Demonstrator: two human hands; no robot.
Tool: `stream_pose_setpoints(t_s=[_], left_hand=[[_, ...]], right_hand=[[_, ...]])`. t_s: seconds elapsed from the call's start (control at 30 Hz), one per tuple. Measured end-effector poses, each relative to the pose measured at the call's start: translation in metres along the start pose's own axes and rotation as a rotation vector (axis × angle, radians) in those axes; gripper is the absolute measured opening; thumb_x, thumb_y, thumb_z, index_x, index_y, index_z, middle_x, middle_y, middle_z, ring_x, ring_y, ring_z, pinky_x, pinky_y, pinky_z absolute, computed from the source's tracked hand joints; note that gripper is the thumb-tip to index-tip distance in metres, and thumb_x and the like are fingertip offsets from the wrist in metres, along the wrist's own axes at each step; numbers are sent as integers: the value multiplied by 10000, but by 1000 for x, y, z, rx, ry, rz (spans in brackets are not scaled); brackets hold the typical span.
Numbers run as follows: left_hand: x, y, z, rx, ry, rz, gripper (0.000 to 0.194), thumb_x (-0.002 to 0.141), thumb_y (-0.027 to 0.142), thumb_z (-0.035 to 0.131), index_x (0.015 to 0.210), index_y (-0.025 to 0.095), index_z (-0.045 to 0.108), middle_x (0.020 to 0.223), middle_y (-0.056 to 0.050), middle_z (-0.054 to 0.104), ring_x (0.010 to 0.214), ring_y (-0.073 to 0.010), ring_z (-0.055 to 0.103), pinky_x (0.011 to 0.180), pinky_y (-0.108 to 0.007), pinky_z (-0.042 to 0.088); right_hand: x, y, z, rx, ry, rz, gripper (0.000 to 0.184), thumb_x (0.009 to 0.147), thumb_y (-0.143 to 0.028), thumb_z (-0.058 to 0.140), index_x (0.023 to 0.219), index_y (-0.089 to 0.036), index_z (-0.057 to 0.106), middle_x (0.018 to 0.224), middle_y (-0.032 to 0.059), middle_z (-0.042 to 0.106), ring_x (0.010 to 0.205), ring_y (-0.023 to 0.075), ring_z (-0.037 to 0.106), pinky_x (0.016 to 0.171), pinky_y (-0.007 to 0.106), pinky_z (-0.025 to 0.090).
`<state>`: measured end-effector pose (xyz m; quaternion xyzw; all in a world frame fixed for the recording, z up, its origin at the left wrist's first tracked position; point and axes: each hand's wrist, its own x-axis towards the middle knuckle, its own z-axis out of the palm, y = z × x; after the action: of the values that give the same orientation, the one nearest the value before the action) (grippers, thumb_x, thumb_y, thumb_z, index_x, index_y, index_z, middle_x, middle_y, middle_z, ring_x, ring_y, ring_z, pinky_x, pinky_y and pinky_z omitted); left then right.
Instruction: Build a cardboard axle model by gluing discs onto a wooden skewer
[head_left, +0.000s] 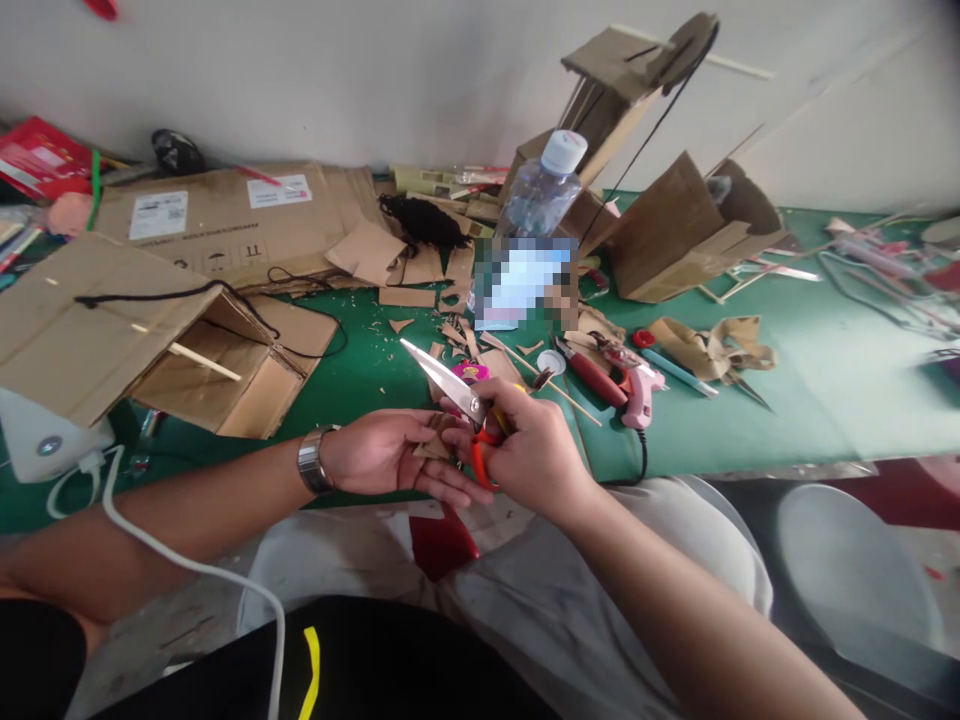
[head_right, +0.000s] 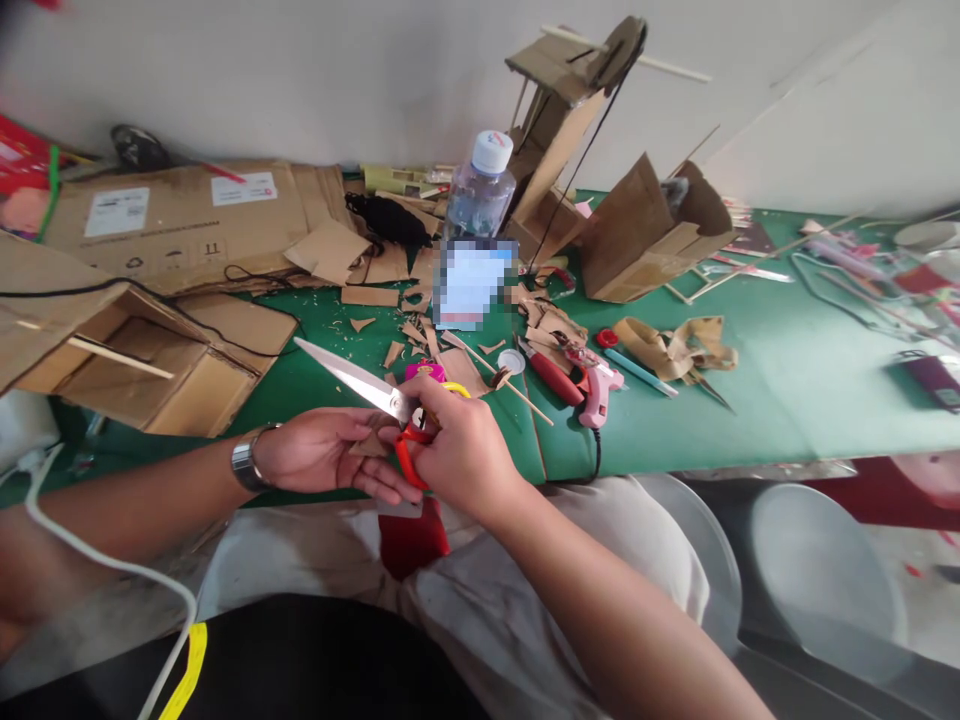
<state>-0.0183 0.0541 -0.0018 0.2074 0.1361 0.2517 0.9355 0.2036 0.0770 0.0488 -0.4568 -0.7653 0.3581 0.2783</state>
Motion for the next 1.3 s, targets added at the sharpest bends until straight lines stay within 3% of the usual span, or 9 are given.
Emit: stream_pose_setpoints(t_s=[0.13, 0.3, 0.57, 0.77, 0.93, 1.07, 1.2, 1.3], left_hand=[[-1, 1, 4, -58, -49, 43, 245, 1111, 268, 644, 1323, 172, 721, 1269, -148, 831, 1260, -337, 815, 1131, -445, 577], [1, -4, 2, -68, -77, 65, 247, 1088, 331, 713, 1246, 141, 729, 1160, -159, 834, 1189, -322, 835, 1071, -419, 606], [2, -6, 0, 37, 49, 160, 391, 988, 447, 844, 1223, 151, 741, 979, -80, 759, 861, -242, 805, 874, -408, 644], [0, -4, 3, 58, 66, 154, 344, 978, 443, 851, 1138, 176, 705, 878, 0, 654, 627, -119, 639, 784, -371, 626], [0, -3, 4, 94, 59, 145, 381, 959, 472, 866, 1143, 181, 703, 900, 4, 649, 619, -111, 630, 785, -373, 624], [2, -2, 5, 119, 65, 164, 379, 951, 479, 872, 1126, 180, 718, 863, 13, 649, 564, -87, 563, 771, -371, 618], [3, -2, 7, 128, 79, 178, 365, 939, 481, 885, 1095, 183, 744, 845, 30, 615, 540, -60, 485, 765, -367, 618], [3, -2, 7, 154, 70, 193, 349, 962, 479, 865, 1133, 196, 756, 860, 27, 633, 530, -51, 466, 762, -360, 616]], right_hand=[[0, 2, 1, 80, 16, 30, 228, 861, -327, 872, 1016, -246, 727, 680, -32, 657, 601, 156, 526, 586, 263, 436], [0, 0, -5, 138, -28, -54, 262, 860, -346, 917, 1011, -240, 730, 808, 3, 752, 681, 161, 613, 635, 258, 486], [-1, 1, -7, 78, -83, -103, 353, 801, -168, 906, 1108, -236, 746, 675, -89, 601, 550, 96, 440, 535, 220, 376], [-2, 4, -4, 85, -48, -127, 362, 811, -186, 890, 1147, -222, 761, 746, -47, 666, 587, 115, 509, 546, 224, 422], [-1, 5, -3, 95, -45, -153, 331, 881, -307, 889, 1176, -219, 767, 773, -19, 711, 589, 127, 531, 547, 236, 445], [-1, 6, -3, 87, -79, -180, 389, 865, -284, 908, 1224, -227, 770, 824, -10, 745, 577, 120, 528, 549, 235, 457], [-1, 6, -2, 66, -72, -129, 409, 839, -254, 926, 1216, -220, 770, 886, 22, 769, 656, 152, 622, 599, 255, 494], [-1, 6, -1, 100, -58, -124, 399, 860, -289, 929, 1214, -213, 762, 842, 7, 738, 665, 160, 634, 622, 270, 519]])
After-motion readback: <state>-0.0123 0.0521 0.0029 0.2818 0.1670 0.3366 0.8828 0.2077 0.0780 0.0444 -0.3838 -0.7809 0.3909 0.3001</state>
